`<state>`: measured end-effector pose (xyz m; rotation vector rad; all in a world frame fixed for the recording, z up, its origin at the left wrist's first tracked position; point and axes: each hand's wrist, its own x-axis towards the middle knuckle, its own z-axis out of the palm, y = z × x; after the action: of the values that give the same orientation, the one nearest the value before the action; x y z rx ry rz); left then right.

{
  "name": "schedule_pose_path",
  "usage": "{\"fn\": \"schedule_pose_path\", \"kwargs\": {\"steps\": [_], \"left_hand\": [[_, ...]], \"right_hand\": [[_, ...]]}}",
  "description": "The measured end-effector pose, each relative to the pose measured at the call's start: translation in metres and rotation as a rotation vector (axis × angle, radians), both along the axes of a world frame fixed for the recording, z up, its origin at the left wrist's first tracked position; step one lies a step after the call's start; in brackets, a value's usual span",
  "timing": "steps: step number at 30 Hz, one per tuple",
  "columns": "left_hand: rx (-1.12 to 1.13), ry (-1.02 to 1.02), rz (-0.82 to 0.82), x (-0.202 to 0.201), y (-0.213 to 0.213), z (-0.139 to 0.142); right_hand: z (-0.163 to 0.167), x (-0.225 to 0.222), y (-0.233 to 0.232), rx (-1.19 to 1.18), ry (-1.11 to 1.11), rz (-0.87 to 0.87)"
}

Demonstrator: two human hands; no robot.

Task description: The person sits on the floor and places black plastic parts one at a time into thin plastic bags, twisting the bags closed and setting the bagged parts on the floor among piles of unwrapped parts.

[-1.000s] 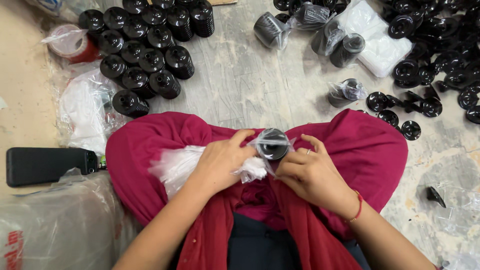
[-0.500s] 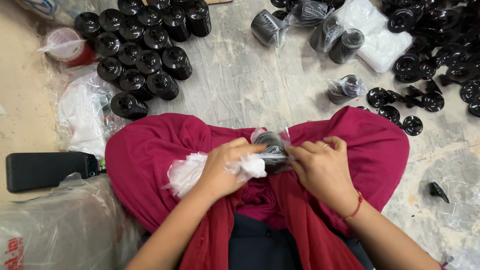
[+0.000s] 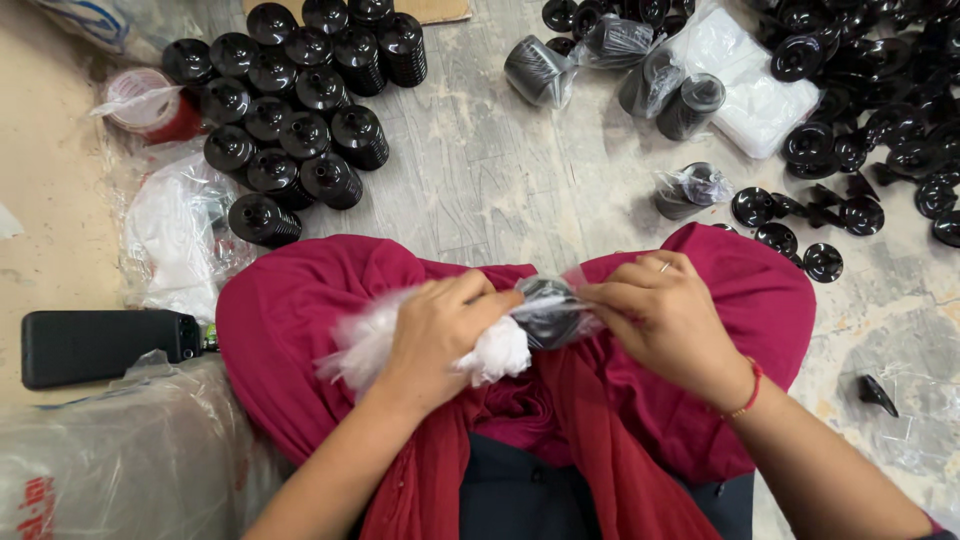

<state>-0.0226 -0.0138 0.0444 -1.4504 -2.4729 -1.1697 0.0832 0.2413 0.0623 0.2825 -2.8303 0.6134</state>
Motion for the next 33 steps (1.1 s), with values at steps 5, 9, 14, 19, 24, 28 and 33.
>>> {"fn": "schedule_pose_path", "kwargs": {"steps": [5,9,14,19,24,28,33], "left_hand": [[-0.142,0.300,-0.032,-0.011,-0.008,0.000],[-0.263,0.051,-0.250,-0.022,-0.021,0.011],[0.185,-0.668,-0.306,-0.051,-0.012,0.022],[-0.116,-0.260,0.145,-0.021,0.009,-0.007],[0.189,-0.480,-0.210,0.003,0.015,-0.039],[0.296,-1.436,-0.244,-0.007,0.022,-0.063],[0.257,-1.564,-0.193,-0.005,0.005,-0.080]], "right_hand": [[0.011,-0.013,-0.004,0.186,0.040,0.113],[0.046,-0.019,-0.003,-0.061,-0.276,0.410],[0.058,-0.036,0.018,-0.719,-0.470,0.168],[-0.003,-0.046,-0.008,-0.021,0.032,-0.133],[-0.016,-0.033,-0.026,0.070,0.038,-0.150],[-0.016,-0.026,-0.036,0.098,0.134,-0.171],[-0.019,-0.018,-0.041,-0.025,0.113,-0.158]]}}
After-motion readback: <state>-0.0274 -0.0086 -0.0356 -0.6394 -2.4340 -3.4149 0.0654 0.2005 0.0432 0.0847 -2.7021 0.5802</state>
